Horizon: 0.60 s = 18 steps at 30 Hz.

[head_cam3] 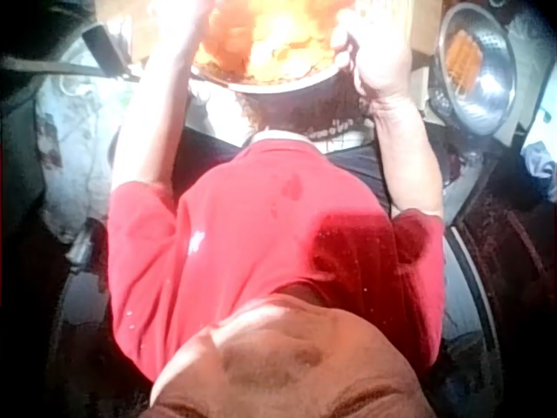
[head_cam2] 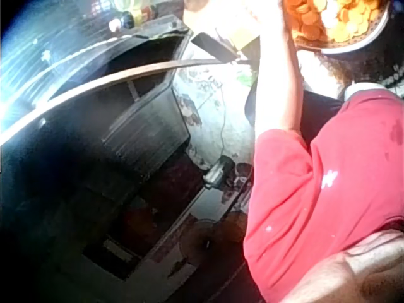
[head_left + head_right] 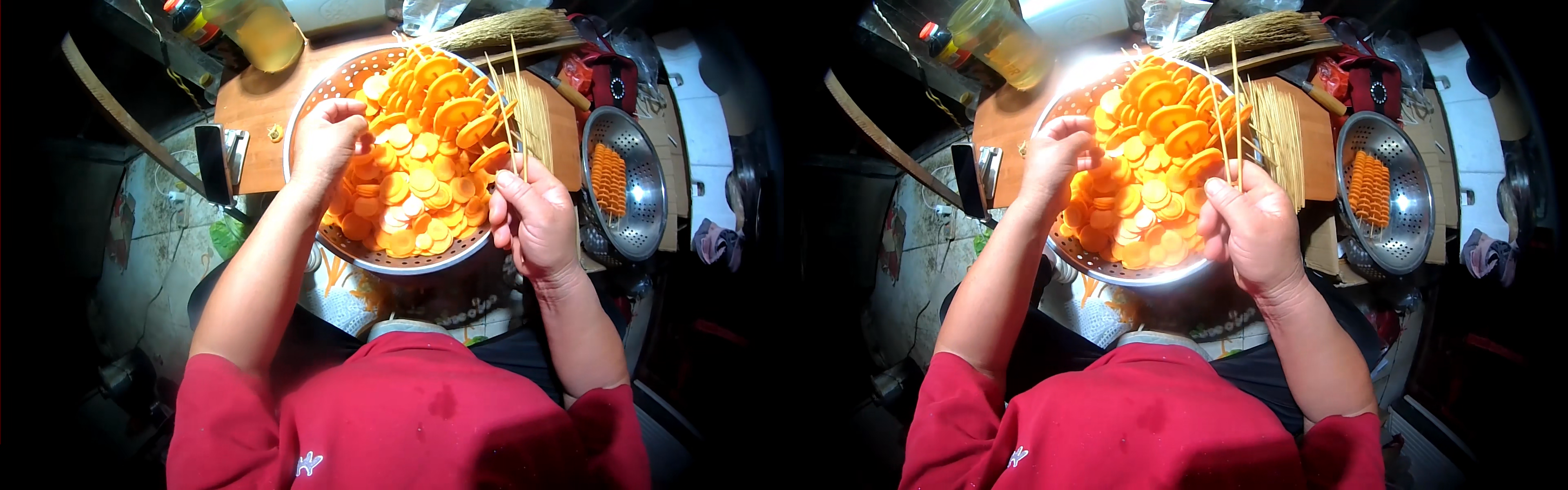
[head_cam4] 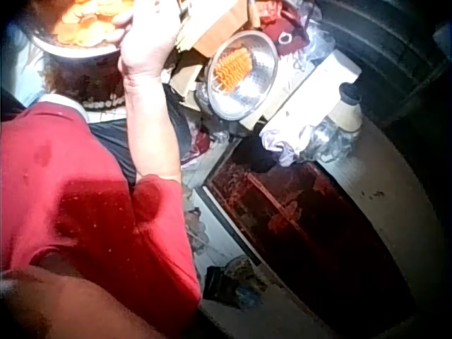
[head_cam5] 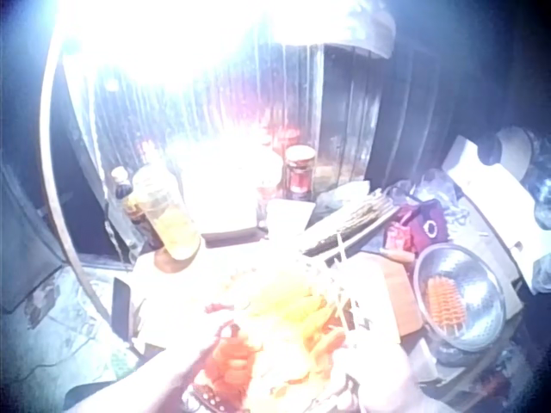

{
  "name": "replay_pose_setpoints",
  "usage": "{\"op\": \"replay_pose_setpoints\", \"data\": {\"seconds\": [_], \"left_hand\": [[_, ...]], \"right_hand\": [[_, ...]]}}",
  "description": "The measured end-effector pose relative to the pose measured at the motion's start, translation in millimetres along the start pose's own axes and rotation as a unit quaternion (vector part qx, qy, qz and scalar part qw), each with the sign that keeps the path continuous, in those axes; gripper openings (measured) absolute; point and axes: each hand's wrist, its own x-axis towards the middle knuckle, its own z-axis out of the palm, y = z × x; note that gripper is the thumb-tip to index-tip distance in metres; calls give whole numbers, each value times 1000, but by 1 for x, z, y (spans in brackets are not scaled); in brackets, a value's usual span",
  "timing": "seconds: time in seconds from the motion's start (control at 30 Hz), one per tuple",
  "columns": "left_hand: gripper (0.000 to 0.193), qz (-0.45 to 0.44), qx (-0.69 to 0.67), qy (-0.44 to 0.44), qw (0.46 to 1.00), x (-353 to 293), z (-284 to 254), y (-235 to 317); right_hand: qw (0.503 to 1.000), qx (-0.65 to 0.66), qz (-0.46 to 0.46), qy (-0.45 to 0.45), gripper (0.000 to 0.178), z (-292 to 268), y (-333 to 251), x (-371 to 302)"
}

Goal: The person threads sliced carrot rounds onto wooden skewers by hand, organizing the slices into spiral patterns along the sticks.

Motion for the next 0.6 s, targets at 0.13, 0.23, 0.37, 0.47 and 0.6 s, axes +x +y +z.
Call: {"op": "replay_pose_setpoints", "data": {"seconds": [0.13,0.23,0.37,0.47,0.6], "left_hand": [[21,-5,270,-41,962,18,7,-29],[26,16,383,-41,923,19,18,-37],[30,-29,429,-53,901,16,25,-26],[25,-101,390,-117,908,22,7,-23],[27,-63,434,-96,894,19,6,-11]], "right_hand": [[1000,-5,6,-7,11,-2,1,-3],[1000,-9,-4,-4,11,-3,2,-4],[1000,-25,0,-2,12,-7,1,-5],[999,-27,16,-19,14,-8,-3,-9],[999,-27,14,-23,15,-6,-3,-10]]}}
